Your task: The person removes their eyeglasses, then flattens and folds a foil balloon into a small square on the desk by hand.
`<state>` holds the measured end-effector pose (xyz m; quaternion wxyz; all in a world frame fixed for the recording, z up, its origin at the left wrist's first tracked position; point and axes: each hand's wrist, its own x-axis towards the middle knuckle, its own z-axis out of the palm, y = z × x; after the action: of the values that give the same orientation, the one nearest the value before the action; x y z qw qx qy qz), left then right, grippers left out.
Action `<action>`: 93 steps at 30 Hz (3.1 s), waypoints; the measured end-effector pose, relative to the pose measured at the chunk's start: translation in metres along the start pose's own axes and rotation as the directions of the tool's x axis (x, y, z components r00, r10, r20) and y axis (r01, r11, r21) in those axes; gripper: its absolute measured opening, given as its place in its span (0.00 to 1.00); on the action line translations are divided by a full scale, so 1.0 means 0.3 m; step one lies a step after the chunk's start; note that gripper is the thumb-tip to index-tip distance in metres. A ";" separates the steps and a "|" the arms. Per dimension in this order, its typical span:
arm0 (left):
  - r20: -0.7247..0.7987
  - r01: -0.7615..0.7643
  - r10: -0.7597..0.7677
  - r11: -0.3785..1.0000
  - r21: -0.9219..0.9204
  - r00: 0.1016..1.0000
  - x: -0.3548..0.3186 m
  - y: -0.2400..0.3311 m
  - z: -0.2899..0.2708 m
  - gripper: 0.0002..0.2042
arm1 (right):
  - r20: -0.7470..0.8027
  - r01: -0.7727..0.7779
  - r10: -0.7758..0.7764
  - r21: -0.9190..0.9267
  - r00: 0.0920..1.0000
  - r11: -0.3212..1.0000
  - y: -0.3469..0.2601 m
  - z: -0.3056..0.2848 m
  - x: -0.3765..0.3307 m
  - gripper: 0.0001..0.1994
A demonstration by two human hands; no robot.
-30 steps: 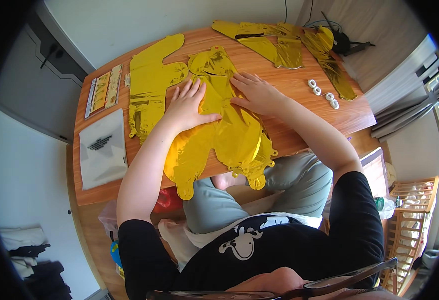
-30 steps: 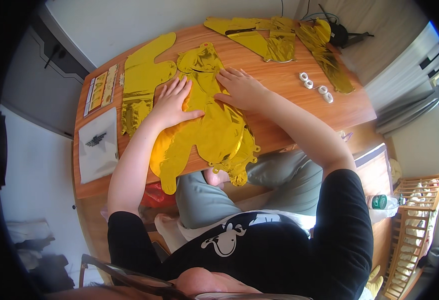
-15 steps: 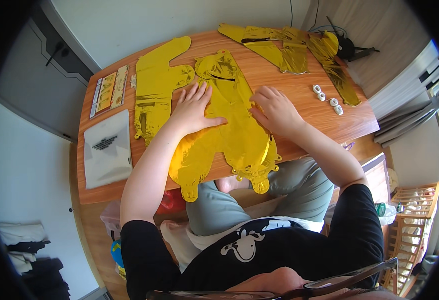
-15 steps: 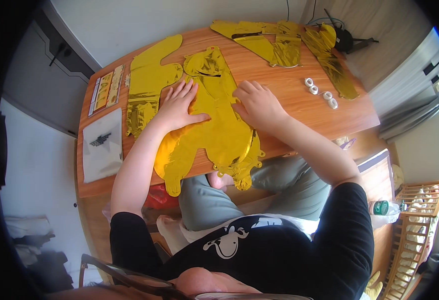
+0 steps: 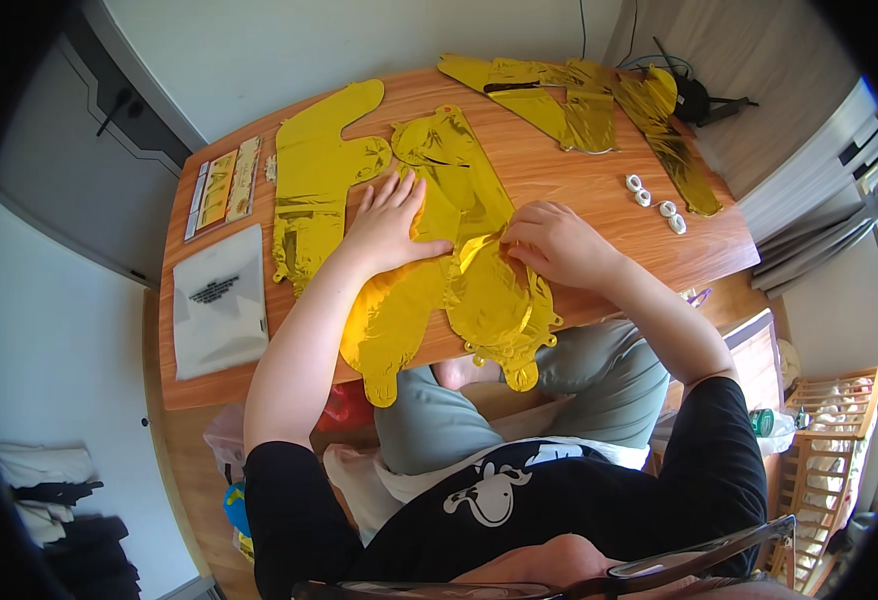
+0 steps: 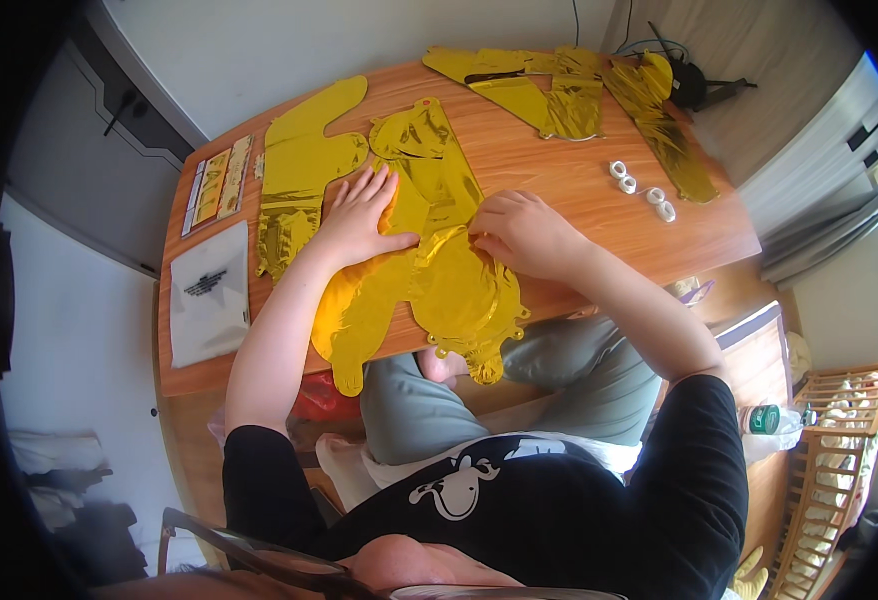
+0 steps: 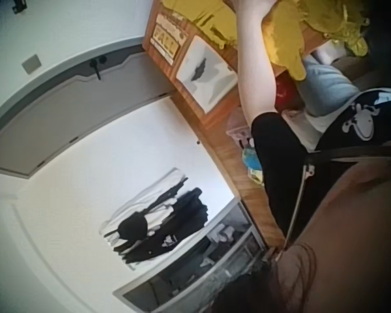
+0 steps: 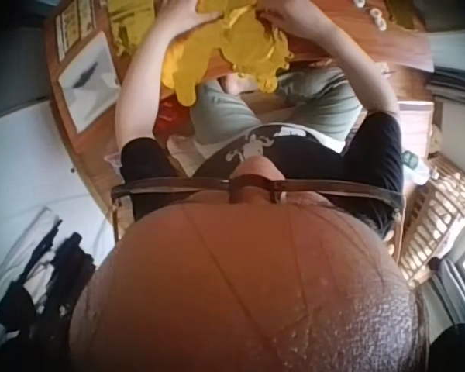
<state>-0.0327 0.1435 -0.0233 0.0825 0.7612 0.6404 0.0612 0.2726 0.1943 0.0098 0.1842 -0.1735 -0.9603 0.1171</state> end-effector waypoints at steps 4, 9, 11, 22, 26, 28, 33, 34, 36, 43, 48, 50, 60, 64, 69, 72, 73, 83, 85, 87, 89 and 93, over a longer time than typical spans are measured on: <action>-0.005 0.002 -0.002 1.000 0.000 1.000 0.001 0.004 -0.005 0.60 | 0.065 -0.102 0.092 0.165 0.994 0.981 0.066 -0.020 0.075 0.07; -0.005 0.007 -0.007 1.000 0.006 1.000 -0.020 0.001 -0.014 0.61 | -0.088 -0.065 0.071 0.067 0.994 0.996 0.195 0.062 0.192 0.12; -0.018 -0.003 0.003 1.000 -0.001 1.000 -0.015 0.007 -0.007 0.61 | -0.109 -0.089 0.082 -0.064 0.991 0.994 0.284 0.099 0.217 0.14; -0.009 -0.014 0.014 1.000 0.020 1.000 0.001 0.007 -0.003 0.61 | -0.002 -0.125 0.132 -0.345 0.991 0.930 0.129 0.099 0.192 0.30; -0.018 0.003 -0.002 1.000 0.007 1.000 -0.001 0.004 0.004 0.58 | 0.067 -0.152 0.194 -0.394 0.979 0.906 0.083 0.105 0.183 0.36; -0.027 0.014 -0.013 1.000 0.011 1.000 0.000 0.007 0.004 0.55 | 0.070 -0.153 0.194 -0.384 0.978 0.911 0.077 0.110 0.178 0.39; -0.016 0.012 -0.012 1.000 0.019 1.000 -0.003 0.009 -0.003 0.54 | 0.038 -0.175 0.202 -0.363 0.979 0.915 0.080 0.130 0.162 0.40; -0.018 0.011 -0.011 1.000 0.022 1.000 -0.002 0.011 -0.005 0.54 | 0.025 -0.183 0.205 -0.349 0.978 0.919 0.082 0.132 0.159 0.40; -0.006 0.009 -0.009 1.000 0.003 1.000 0.000 0.010 -0.008 0.54 | 0.024 -0.193 0.213 -0.336 0.977 0.922 0.083 0.133 0.157 0.40; -0.041 -0.003 -0.009 0.961 -0.276 0.999 0.003 -0.056 -0.018 0.52 | 0.037 -0.221 0.242 -0.297 0.969 0.929 0.091 0.140 0.163 0.44; -0.294 -0.057 -0.047 0.940 -0.335 0.955 0.011 0.016 -0.105 0.31 | -0.007 -0.242 0.250 -0.272 0.968 0.931 0.103 0.144 0.142 0.43; -0.247 -0.076 0.013 0.966 -0.246 0.969 0.040 0.071 -0.152 0.28 | -0.014 -0.244 0.250 -0.279 0.968 0.929 0.111 0.140 0.139 0.44; -0.460 -0.209 0.204 0.977 0.041 0.864 0.424 0.041 -0.003 0.16 | 0.017 -0.241 0.257 -0.291 0.966 0.926 0.101 0.141 0.153 0.47; -0.505 -0.223 0.221 0.973 0.059 0.834 0.475 0.056 0.014 0.13 | 0.006 -0.253 0.266 -0.295 0.964 0.921 0.113 0.139 0.134 0.47; -0.397 -0.182 0.172 0.983 0.013 0.902 0.486 0.049 0.014 0.14 | -0.005 -0.256 0.264 -0.265 0.965 0.930 0.110 0.141 0.134 0.46; -0.469 -0.214 0.198 0.977 0.020 0.860 0.488 0.052 0.020 0.12 | -0.006 -0.251 0.259 -0.282 0.966 0.926 0.110 0.142 0.135 0.46; -0.466 -0.215 0.199 0.976 0.018 0.862 0.489 0.052 0.021 0.12 | -0.010 -0.244 0.252 -0.293 0.968 0.924 0.110 0.144 0.135 0.46; -0.477 -0.187 0.137 0.980 -0.060 0.868 0.481 0.069 0.049 0.18 | -0.032 -0.256 0.261 -0.351 0.965 0.901 0.088 0.127 0.127 0.46; -0.523 -0.185 0.152 0.983 -0.012 0.839 0.483 0.067 0.061 0.17 | -0.030 -0.271 0.276 -0.319 0.961 0.908 0.083 0.128 0.131 0.46; -0.529 -0.188 0.148 0.982 -0.022 0.836 0.488 0.058 0.067 0.17 | -0.046 -0.277 0.277 -0.323 0.960 0.905 0.077 0.144 0.133 0.47; -0.536 -0.193 0.145 0.981 -0.033 0.831 0.485 0.053 0.074 0.17 | -0.063 -0.284 0.279 -0.329 0.958 0.901 0.070 0.156 0.136 0.47; -0.551 -0.198 0.157 0.980 -0.015 0.820 0.477 0.051 0.071 0.17 | -0.060 -0.308 0.305 -0.321 0.950 0.896 0.054 0.162 0.141 0.47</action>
<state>0.0111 0.2809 -0.0428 -0.0826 0.7648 0.5607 0.3063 0.2214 0.2171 -0.0256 0.1361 -0.3511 -0.9262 -0.0165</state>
